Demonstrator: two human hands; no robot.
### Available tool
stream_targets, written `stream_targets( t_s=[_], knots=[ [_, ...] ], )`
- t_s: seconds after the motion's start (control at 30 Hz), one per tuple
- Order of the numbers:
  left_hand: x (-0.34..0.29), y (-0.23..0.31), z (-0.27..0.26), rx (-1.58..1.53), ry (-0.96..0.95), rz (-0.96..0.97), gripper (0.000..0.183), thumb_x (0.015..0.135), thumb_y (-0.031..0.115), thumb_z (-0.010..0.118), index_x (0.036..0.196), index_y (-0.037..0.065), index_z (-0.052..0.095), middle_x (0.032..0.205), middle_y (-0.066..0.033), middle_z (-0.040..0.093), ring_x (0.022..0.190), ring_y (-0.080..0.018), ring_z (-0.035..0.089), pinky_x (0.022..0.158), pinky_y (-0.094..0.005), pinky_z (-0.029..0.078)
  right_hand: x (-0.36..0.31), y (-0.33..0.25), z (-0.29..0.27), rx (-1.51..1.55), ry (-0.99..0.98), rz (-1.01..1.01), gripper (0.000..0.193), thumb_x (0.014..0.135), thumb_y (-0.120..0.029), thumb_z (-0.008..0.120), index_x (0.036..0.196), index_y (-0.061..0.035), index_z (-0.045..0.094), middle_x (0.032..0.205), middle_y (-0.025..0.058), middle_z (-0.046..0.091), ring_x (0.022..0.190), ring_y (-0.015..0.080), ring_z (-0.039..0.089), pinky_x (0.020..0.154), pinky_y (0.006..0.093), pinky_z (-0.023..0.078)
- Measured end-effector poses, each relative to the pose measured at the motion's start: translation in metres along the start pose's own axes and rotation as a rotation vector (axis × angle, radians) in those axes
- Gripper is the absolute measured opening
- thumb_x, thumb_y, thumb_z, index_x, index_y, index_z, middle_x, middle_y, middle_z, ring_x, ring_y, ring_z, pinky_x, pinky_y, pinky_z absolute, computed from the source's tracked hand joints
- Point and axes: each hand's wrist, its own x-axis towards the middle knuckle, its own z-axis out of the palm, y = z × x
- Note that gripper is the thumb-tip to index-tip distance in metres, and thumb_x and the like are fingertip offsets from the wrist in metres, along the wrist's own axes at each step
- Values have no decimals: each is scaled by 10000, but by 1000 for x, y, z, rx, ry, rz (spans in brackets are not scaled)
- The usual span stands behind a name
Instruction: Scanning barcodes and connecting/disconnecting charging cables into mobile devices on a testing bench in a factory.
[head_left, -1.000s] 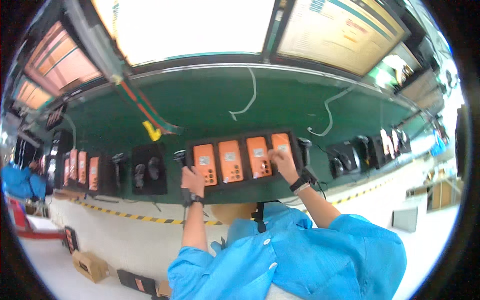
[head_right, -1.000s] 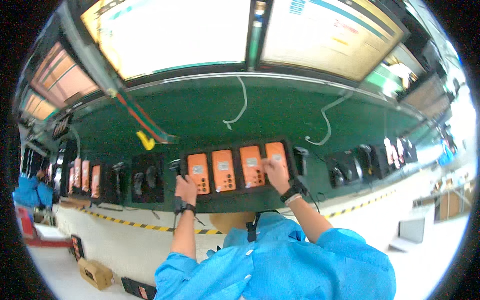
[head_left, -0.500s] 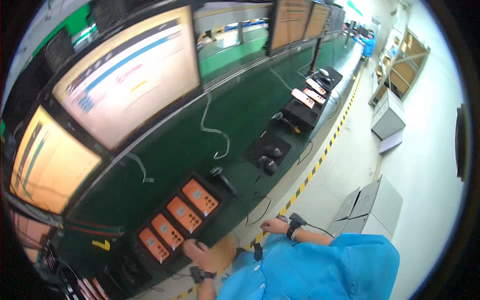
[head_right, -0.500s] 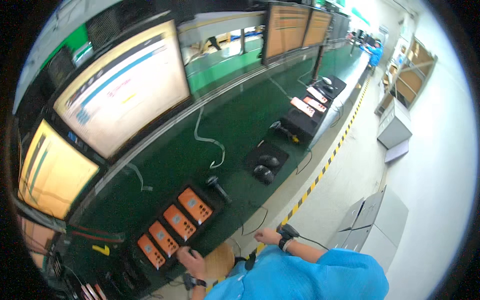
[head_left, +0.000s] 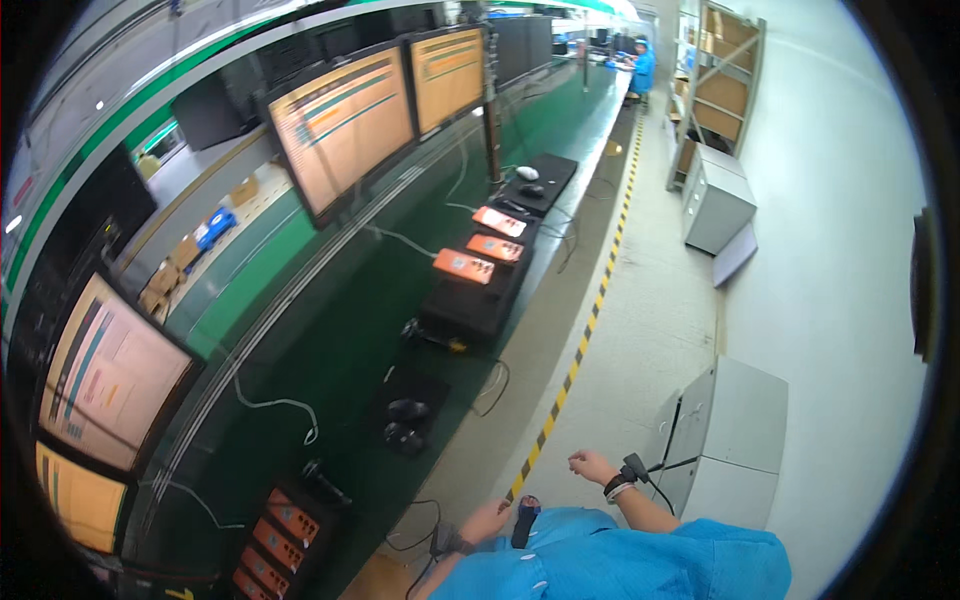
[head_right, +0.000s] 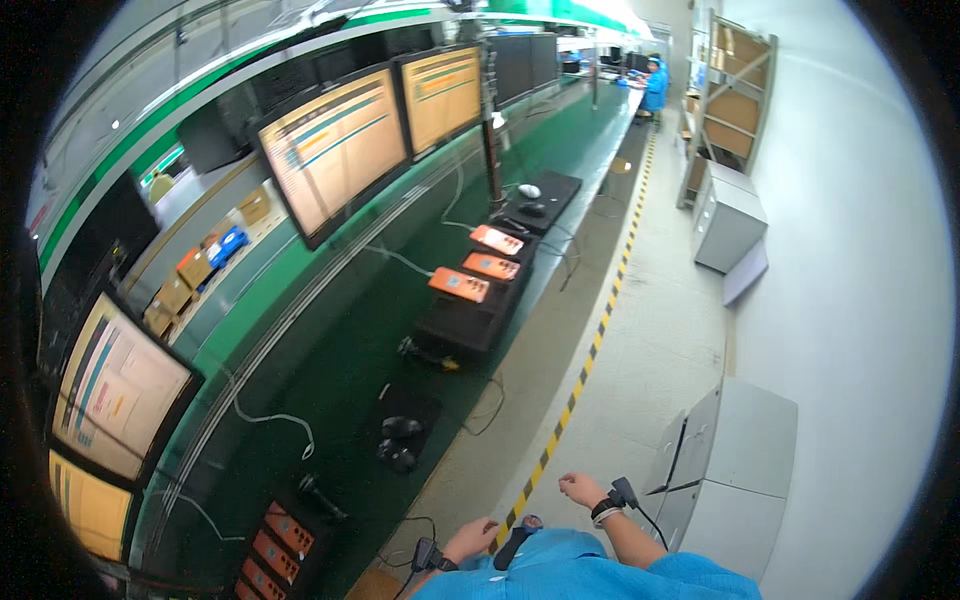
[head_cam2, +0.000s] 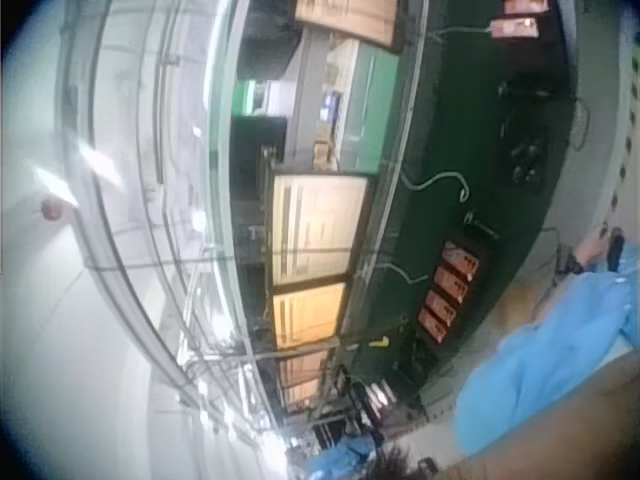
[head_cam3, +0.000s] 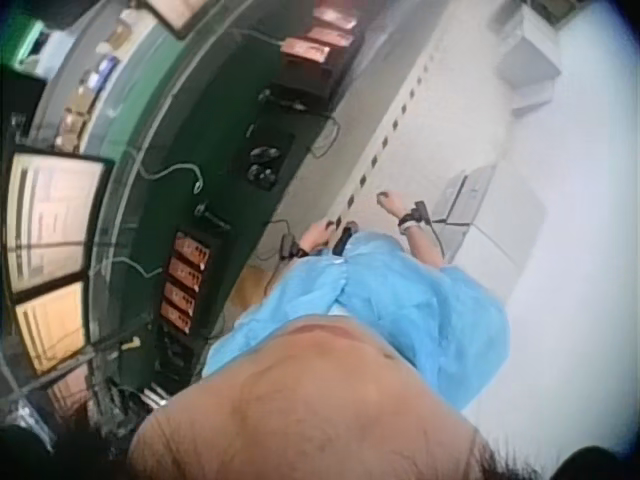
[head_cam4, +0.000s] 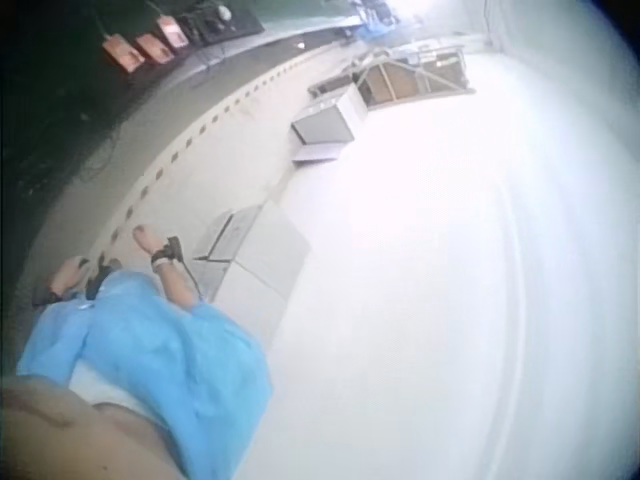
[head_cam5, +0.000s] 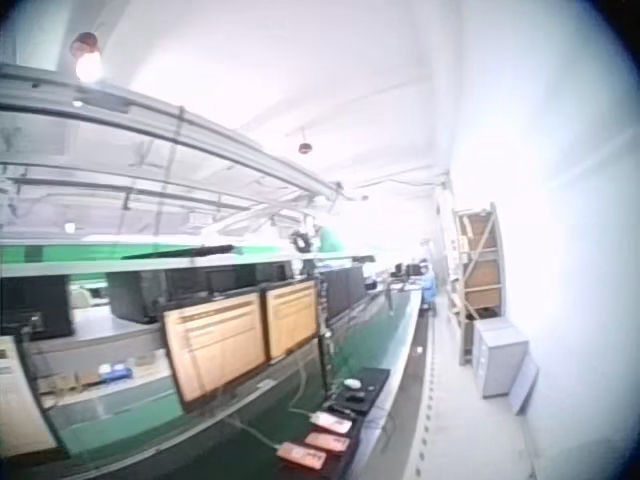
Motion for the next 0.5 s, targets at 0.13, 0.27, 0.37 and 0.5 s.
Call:
stream_targets(
  t_s=[0.13, 0.27, 0.37, 0.5],
  knots=[
    [49, 32, -16, 66, -70, 23, 413, 942, 354, 569, 1199, 39, 639, 1147, -194, 683, 1086, -363, 643, 919, -423, 510, 0, 25, -33, 176, 128, 114, 350, 896, -246, 592, 1123, 4, 684, 941, 112, 736, 852, 189, 694, 785, 337, 547],
    [93, 46, -43, 43, 30, 29, 402, 939, 339, 584, 1187, 29, 641, 1142, -193, 686, 1071, -338, 656, 914, -405, 513, 8, 36, -23, 246, 58, 184, 345, 910, -257, 596, 1126, -5, 688, 944, 100, 738, 843, 189, 692, 776, 341, 550],
    [134, 55, -65, -62, 159, 23, 366, 938, 305, 599, 1176, 30, 646, 1108, -169, 701, 1040, -290, 672, 903, -376, 517, 29, 34, -23, 190, -158, 101, 359, 940, -287, 592, 1149, -9, 680, 977, 110, 734, 853, 192, 695, 797, 340, 552],
    [207, 79, -103, -267, 385, 27, 319, 932, 238, 618, 1157, 12, 634, 1070, -140, 706, 1006, -247, 676, 891, -356, 518, 89, 18, -56, 127, -226, 97, 378, 947, -304, 595, 1176, -13, 667, 998, 110, 732, 869, 189, 695, 820, 334, 549]
  ],
)
